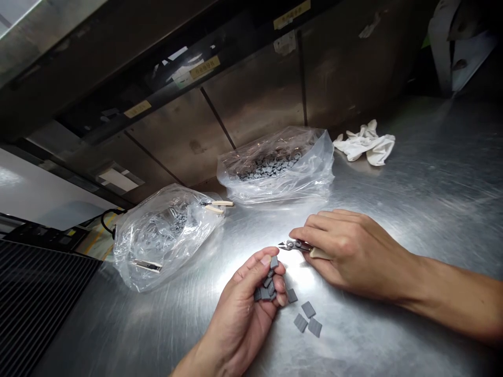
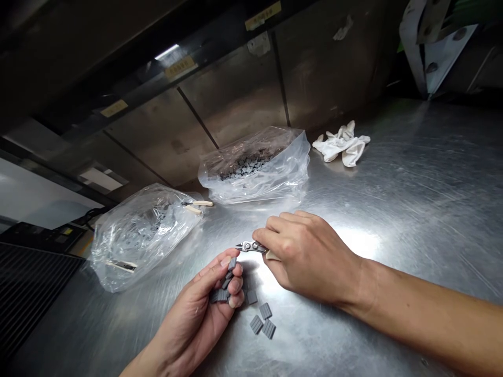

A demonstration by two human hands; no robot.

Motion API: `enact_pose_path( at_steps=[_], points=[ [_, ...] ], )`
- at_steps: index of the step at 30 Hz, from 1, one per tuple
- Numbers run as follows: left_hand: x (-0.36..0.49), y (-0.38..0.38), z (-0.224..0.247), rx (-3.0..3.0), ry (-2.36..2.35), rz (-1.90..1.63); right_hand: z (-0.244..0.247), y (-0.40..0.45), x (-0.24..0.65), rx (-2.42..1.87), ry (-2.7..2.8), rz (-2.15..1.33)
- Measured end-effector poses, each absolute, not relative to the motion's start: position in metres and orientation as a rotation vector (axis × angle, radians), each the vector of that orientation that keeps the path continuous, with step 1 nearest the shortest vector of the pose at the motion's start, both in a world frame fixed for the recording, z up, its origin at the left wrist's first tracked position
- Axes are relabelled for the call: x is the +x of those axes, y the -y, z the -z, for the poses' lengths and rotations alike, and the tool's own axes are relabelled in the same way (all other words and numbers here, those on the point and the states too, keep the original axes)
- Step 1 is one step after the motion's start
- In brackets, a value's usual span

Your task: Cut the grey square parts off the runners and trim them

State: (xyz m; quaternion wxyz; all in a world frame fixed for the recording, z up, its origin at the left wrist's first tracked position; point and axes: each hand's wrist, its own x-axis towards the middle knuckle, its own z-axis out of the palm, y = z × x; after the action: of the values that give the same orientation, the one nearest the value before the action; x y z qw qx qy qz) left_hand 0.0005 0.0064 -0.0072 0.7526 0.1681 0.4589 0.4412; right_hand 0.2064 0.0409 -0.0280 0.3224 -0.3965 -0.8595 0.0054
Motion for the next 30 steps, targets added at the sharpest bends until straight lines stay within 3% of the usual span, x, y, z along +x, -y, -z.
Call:
enact_pose_path(
  at_steps=[20,30],
  points=[
    [0.0012,-0.0068,0.0078,0.406,-1.016,-0.952,0.0293,-0.0378,0.2027,-0.899,2.302,-0.142],
    [0.0013,-0.005,0.009,0.442,-1.012,-0.945,0.0265,-0.0372,0.2031,-0.875,2.363,0.041]
  ],
)
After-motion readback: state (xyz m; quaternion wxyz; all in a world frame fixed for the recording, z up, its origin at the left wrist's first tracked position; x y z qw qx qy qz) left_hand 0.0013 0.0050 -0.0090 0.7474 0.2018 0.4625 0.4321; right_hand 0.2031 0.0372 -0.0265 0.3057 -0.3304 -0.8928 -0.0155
